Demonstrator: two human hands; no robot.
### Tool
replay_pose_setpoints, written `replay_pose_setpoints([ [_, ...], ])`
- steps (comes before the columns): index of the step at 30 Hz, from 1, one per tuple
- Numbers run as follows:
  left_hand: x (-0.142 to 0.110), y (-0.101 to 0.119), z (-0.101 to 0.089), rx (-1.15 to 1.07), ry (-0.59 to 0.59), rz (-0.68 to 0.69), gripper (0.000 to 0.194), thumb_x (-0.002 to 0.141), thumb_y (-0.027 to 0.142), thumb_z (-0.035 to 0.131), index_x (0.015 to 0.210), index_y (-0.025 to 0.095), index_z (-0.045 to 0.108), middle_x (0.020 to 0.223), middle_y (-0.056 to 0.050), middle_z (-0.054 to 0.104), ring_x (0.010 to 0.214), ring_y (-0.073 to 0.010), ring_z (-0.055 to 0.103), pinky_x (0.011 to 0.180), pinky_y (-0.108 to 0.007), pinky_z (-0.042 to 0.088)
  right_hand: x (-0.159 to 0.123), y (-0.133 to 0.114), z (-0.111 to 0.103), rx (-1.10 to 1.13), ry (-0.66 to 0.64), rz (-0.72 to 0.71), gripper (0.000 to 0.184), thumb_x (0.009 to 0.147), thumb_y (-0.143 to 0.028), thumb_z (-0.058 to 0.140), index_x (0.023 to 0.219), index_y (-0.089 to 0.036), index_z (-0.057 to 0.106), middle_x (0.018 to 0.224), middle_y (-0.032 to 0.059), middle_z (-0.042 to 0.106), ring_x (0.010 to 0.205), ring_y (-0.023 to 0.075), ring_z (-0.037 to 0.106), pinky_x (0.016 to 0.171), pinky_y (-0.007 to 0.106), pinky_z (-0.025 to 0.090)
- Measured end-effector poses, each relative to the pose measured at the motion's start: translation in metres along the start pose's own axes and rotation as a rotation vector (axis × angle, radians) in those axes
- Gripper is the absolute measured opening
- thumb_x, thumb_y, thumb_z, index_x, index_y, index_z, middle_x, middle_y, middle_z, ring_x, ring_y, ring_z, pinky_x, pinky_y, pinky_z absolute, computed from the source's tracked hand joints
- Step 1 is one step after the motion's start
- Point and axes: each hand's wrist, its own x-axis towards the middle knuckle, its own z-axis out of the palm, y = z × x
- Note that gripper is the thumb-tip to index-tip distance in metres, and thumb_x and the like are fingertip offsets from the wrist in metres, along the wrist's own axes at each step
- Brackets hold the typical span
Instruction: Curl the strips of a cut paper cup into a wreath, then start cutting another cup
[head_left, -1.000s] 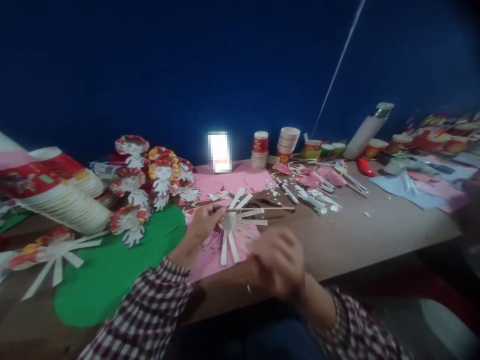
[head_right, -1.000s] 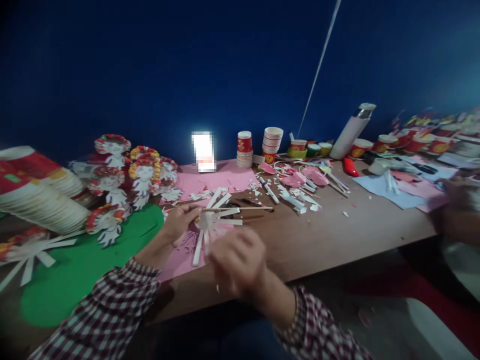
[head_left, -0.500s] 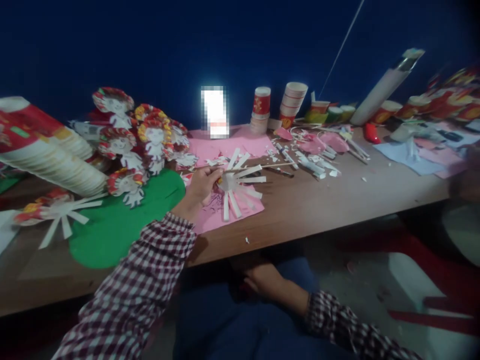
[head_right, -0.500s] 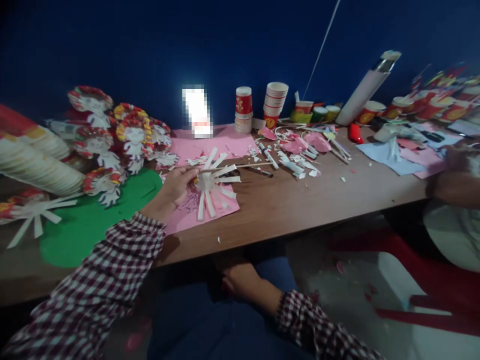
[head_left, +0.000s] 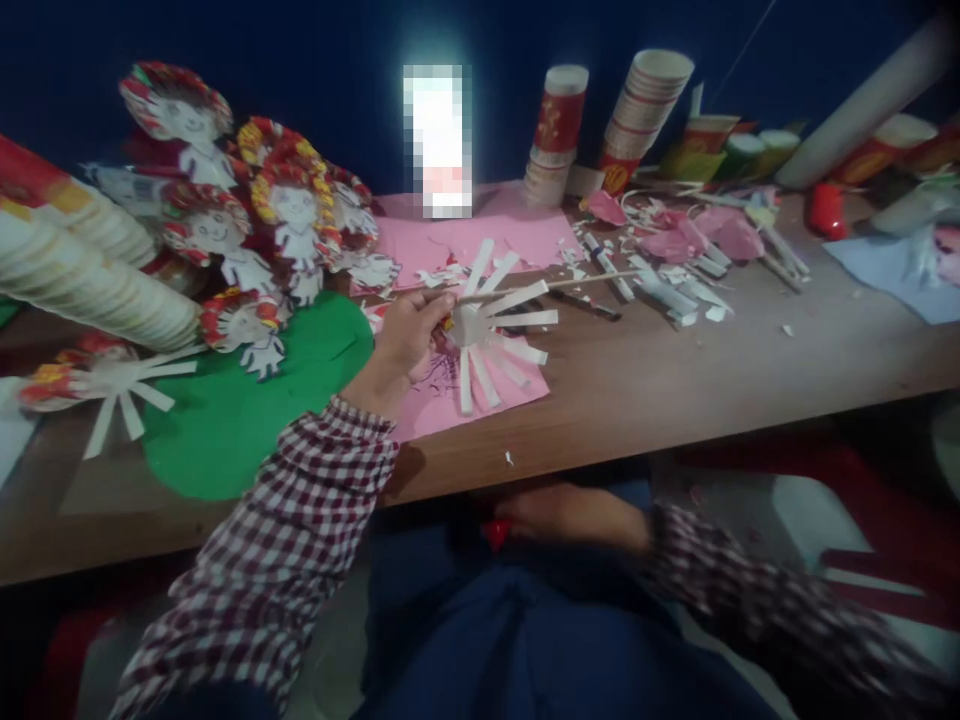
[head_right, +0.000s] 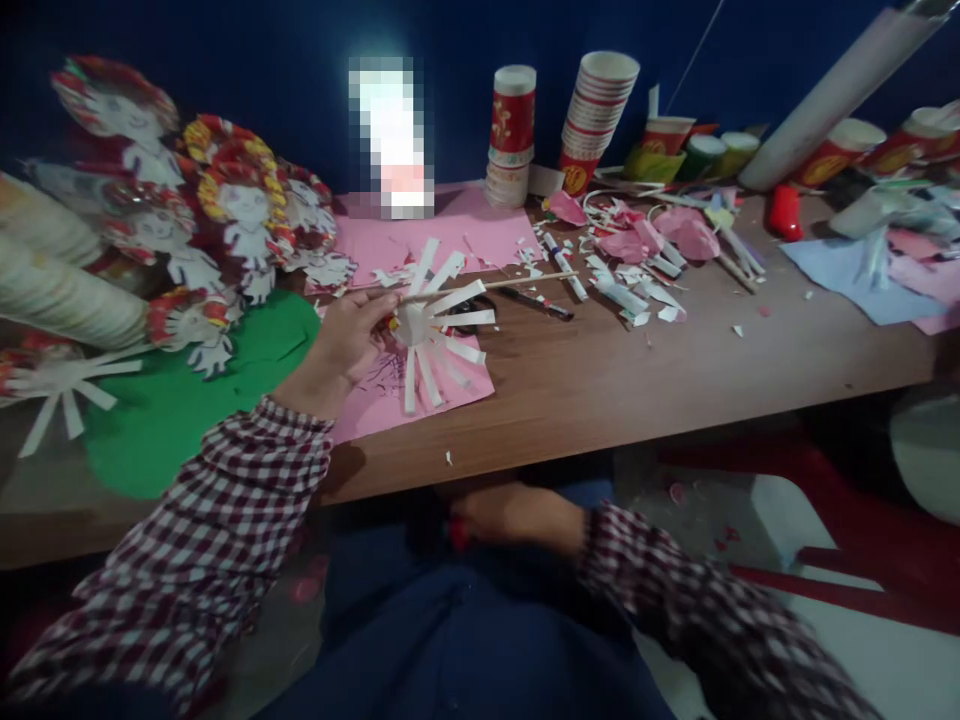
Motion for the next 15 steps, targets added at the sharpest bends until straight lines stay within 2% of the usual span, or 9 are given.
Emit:
replay_pose_setpoints([
  [2, 0.002, -0.001, -0.001, -0.033, 0.006, -0.001, 0.012, 0.069, 0.019, 0.068, 0.078, 0.013, 0.064, 0.055, 0.003, 0.057, 0.043, -0.0073, 0.051, 0.036, -0.018, 0.040, -0.032, -0.019, -0.034, 0.074, -0.222, -0.242, 0.025, 0.081, -0.023, 0.063, 0.105, -0.022, 0.065, 0.095, 0.0020, 0.071, 0.083, 0.0162, 0.066, 0.073, 0.022, 0.051],
  [3, 0.002, -0.001, -0.002, -0.047, -0.001, -0.003, 0.012, 0.068, 0.019, 0.068, 0.078, 0.013, 0.064, 0.053, 0.004, 0.057, 0.041, -0.0072, 0.049, 0.035, -0.018, 0.040, -0.046, -0.026, -0.056, 0.148, -0.284, -0.339, 0.027, 0.087, -0.024, 0.056, 0.113, -0.020, 0.062, 0.100, 0.0043, 0.070, 0.088, 0.0156, 0.065, 0.075, 0.022, 0.050],
  [4, 0.003, -0.002, -0.002, -0.062, -0.003, -0.007, 0.013, 0.068, 0.020, 0.068, 0.079, 0.014, 0.065, 0.052, 0.004, 0.056, 0.040, -0.0073, 0.048, 0.035, -0.018, 0.040, -0.057, -0.031, -0.079, 0.231, -0.265, -0.349, 0.028, 0.090, -0.023, 0.053, 0.116, -0.020, 0.060, 0.104, 0.0044, 0.069, 0.092, 0.0138, 0.065, 0.079, 0.021, 0.050],
  [6, 0.004, -0.002, -0.003, -0.085, 0.008, -0.032, 0.015, 0.068, 0.021, 0.069, 0.080, 0.013, 0.065, 0.051, 0.004, 0.056, 0.041, -0.0075, 0.049, 0.036, -0.018, 0.040, -0.064, -0.030, -0.123, 0.323, 0.005, -0.340, 0.025, 0.088, -0.021, 0.055, 0.112, -0.021, 0.061, 0.101, 0.0021, 0.069, 0.089, 0.0115, 0.065, 0.076, 0.020, 0.050],
  [8, 0.003, -0.002, -0.004, -0.129, 0.073, -0.049, 0.016, 0.066, 0.021, 0.071, 0.077, 0.012, 0.064, 0.053, 0.003, 0.056, 0.043, -0.0070, 0.050, 0.037, -0.017, 0.040, -0.049, -0.021, -0.156, 0.298, 0.522, -0.306, 0.018, 0.086, -0.020, 0.057, 0.103, -0.022, 0.063, 0.088, 0.0000, 0.069, 0.078, 0.0105, 0.064, 0.066, 0.019, 0.050],
  [10, 0.001, 0.000, -0.004, -0.175, 0.109, -0.067, 0.018, 0.064, 0.022, 0.073, 0.077, 0.013, 0.064, 0.058, 0.002, 0.059, 0.046, -0.0056, 0.052, 0.037, -0.013, 0.036, -0.021, -0.009, -0.174, 0.196, 0.947, -0.258, 0.016, 0.086, -0.020, 0.057, 0.101, -0.019, 0.063, 0.086, 0.0010, 0.067, 0.075, 0.0109, 0.062, 0.066, 0.022, 0.050],
  [11, 0.000, 0.001, -0.005, -0.201, 0.147, -0.074, 0.021, 0.062, 0.022, 0.074, 0.078, 0.014, 0.064, 0.058, 0.003, 0.059, 0.046, -0.0043, 0.051, 0.035, -0.011, 0.033, -0.006, -0.003, -0.178, 0.147, 1.077, -0.272, 0.015, 0.085, -0.019, 0.056, 0.098, -0.018, 0.063, 0.085, 0.0015, 0.066, 0.074, 0.0113, 0.061, 0.066, 0.024, 0.050],
  [12, -0.001, 0.003, -0.005, -0.211, 0.163, -0.082, 0.023, 0.061, 0.023, 0.075, 0.079, 0.014, 0.064, 0.059, 0.003, 0.059, 0.047, -0.0037, 0.051, 0.035, -0.010, 0.031, 0.008, 0.002, -0.181, 0.097, 1.164, -0.302, 0.013, 0.085, -0.018, 0.055, 0.096, -0.018, 0.063, 0.083, 0.0018, 0.066, 0.075, 0.0122, 0.061, 0.068, 0.026, 0.050],
  [15, -0.005, 0.010, -0.005, -0.232, 0.211, -0.156, 0.027, 0.060, 0.027, 0.077, 0.078, 0.014, 0.063, 0.058, 0.004, 0.058, 0.045, -0.0037, 0.050, 0.035, -0.010, 0.031, 0.034, 0.013, -0.181, -0.065, 1.156, -0.474, 0.019, 0.080, -0.010, 0.055, 0.096, -0.018, 0.061, 0.084, 0.0034, 0.066, 0.081, 0.0164, 0.061, 0.074, 0.033, 0.050],
])
